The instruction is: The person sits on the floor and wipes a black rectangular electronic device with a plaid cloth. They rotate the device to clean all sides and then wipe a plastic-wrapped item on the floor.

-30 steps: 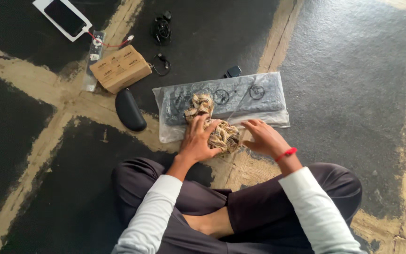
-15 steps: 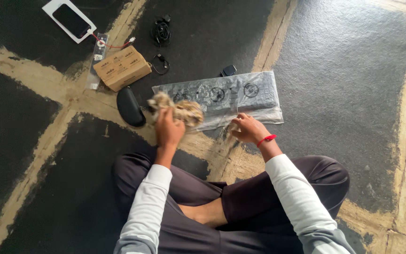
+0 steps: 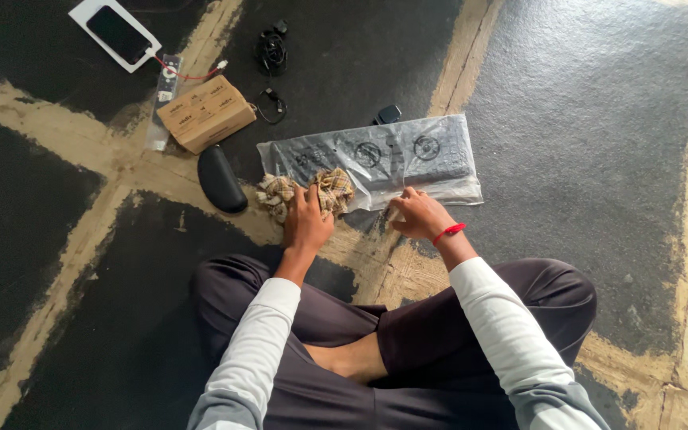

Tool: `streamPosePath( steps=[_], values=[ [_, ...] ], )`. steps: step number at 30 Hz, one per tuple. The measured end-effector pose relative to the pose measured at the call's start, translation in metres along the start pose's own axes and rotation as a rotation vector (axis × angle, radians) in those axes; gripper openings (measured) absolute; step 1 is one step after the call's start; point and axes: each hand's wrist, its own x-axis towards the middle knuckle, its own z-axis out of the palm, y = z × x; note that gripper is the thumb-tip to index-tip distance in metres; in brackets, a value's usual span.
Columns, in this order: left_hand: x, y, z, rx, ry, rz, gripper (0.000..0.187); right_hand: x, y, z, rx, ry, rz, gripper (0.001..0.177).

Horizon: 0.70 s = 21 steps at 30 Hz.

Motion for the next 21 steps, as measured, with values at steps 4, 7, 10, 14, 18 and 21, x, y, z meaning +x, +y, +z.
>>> streamPosePath(
  steps=[4,7,10,14,18,21],
  values=[
    [0.003,-0.007,0.013,-0.020,0.005,0.107,0.075,0.001,-0.011,-0.007,-0.016,-0.055,0.059,0.049],
    [0.002,-0.012,0.026,-0.180,-0.090,0.082,0.071,0.000,-0.017,-0.013,-0.027,-0.088,0.077,0.050],
    [0.007,-0.016,0.047,-0.409,0.106,0.142,0.072,0.004,-0.027,-0.024,0.062,-0.186,0.162,0.057],
    [0.006,-0.013,0.066,-1.243,-0.169,-0.170,0.048,0.001,-0.058,-0.047,0.387,0.162,-0.139,0.090],
    [0.004,-0.005,0.067,-1.975,-0.347,-0.449,0.049,0.001,-0.101,-0.039,0.404,0.266,-0.323,0.093],
    [0.006,-0.010,0.066,-2.055,-0.399,-0.425,0.044,0.010,-0.102,-0.028,0.419,0.282,-0.267,0.081]
  ],
)
